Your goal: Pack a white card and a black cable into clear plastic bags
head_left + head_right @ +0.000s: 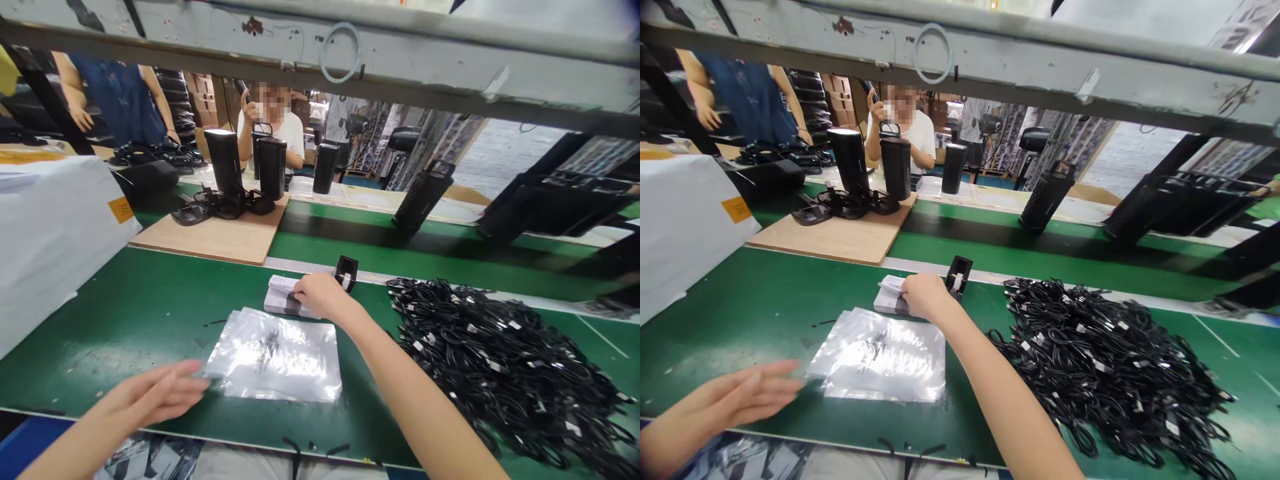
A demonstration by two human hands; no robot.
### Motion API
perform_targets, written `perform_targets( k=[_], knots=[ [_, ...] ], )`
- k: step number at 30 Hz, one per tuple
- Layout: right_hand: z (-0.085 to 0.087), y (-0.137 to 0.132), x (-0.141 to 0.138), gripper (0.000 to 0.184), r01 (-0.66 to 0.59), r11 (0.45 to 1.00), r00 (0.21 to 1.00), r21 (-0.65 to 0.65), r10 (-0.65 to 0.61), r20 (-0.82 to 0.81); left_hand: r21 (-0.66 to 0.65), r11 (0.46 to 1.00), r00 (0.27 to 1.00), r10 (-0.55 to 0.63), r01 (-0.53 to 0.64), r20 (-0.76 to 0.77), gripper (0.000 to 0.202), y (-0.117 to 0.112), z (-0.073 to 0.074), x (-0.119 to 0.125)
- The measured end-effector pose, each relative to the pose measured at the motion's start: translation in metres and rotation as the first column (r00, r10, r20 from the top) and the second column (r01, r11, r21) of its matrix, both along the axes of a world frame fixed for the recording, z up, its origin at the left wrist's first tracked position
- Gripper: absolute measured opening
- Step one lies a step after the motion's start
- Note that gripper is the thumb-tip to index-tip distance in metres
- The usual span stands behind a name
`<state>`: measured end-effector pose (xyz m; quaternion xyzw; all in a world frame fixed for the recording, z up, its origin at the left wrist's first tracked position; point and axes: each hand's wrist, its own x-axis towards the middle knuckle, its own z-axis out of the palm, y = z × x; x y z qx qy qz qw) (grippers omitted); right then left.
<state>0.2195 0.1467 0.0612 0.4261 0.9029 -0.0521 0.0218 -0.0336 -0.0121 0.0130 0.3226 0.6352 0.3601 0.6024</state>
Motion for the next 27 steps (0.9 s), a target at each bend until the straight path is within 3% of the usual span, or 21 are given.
perform_targets(
  k=[3,5,7,8,9,10,12,14,16,19,21,23,27],
  knots=[
    [-0.002,-0.037,0.003,0.022,-0.108,0.994,0.992,0.023,0.109,-0.056,0.004,0.999,0.948,-0.043,0.044,0.316,0.052,0.034,0.0,0.043],
    [-0.012,-0.063,0.013,0.018,-0.154,0.988,0.962,0.024,0.155,-0.225,0.07,0.996,0.926,-0.07,0.048,0.37,0.04,0.05,0.0,0.073],
    [-0.024,-0.082,0.031,0.031,0.083,0.997,0.868,0.005,-0.07,-0.491,0.121,0.988,0.936,-0.135,0.101,0.325,0.033,0.057,0.001,0.096],
    [-0.03,-0.089,0.042,0.038,0.23,0.97,0.765,-0.082,-0.233,-0.6,0.143,0.978,0.937,-0.19,0.154,0.292,0.031,0.059,0.002,0.103],
    [-0.036,-0.094,0.054,0.04,0.3,0.926,0.653,-0.23,-0.375,-0.658,0.158,0.963,0.93,-0.256,0.22,0.263,0.03,0.06,0.003,0.109],
    [-0.042,-0.097,0.066,0.039,0.296,0.868,0.549,-0.399,-0.497,-0.672,0.169,0.942,0.914,-0.326,0.291,0.243,0.03,0.061,0.004,0.113],
    [-0.05,-0.103,0.086,0.03,0.144,0.735,0.416,-0.662,-0.652,-0.633,0.185,0.901,0.882,-0.425,0.392,0.203,0.033,0.062,0.004,0.118],
    [-0.055,-0.11,0.103,0.026,0.099,0.649,0.311,-0.754,-0.74,-0.596,0.219,0.895,0.912,-0.407,0.388,0.044,0.034,0.064,0.001,0.122],
    [-0.056,-0.118,0.116,0.028,0.214,0.605,0.197,-0.767,-0.795,-0.573,0.269,0.887,0.911,-0.301,0.376,-0.281,0.029,0.066,-0.005,0.126],
    [-0.056,-0.13,0.13,0.031,0.316,0.544,0.078,-0.777,-0.831,-0.55,0.258,0.828,0.699,-0.208,0.499,-0.684,0.02,0.063,-0.015,0.135],
    [-0.058,-0.136,0.136,0.033,0.307,0.529,0.035,-0.791,-0.837,-0.546,0.201,0.799,0.578,-0.213,0.567,-0.788,0.017,0.06,-0.02,0.143],
    [-0.062,-0.139,0.137,0.034,0.283,0.524,0.02,-0.804,-0.841,-0.541,0.142,0.796,0.507,-0.227,0.589,-0.831,0.013,0.058,-0.022,0.149],
    [-0.073,-0.143,0.127,0.034,0.241,0.532,-0.004,-0.811,-0.835,-0.55,0.103,0.791,0.465,-0.244,0.603,-0.851,0.018,0.058,-0.022,0.15]
  ],
)
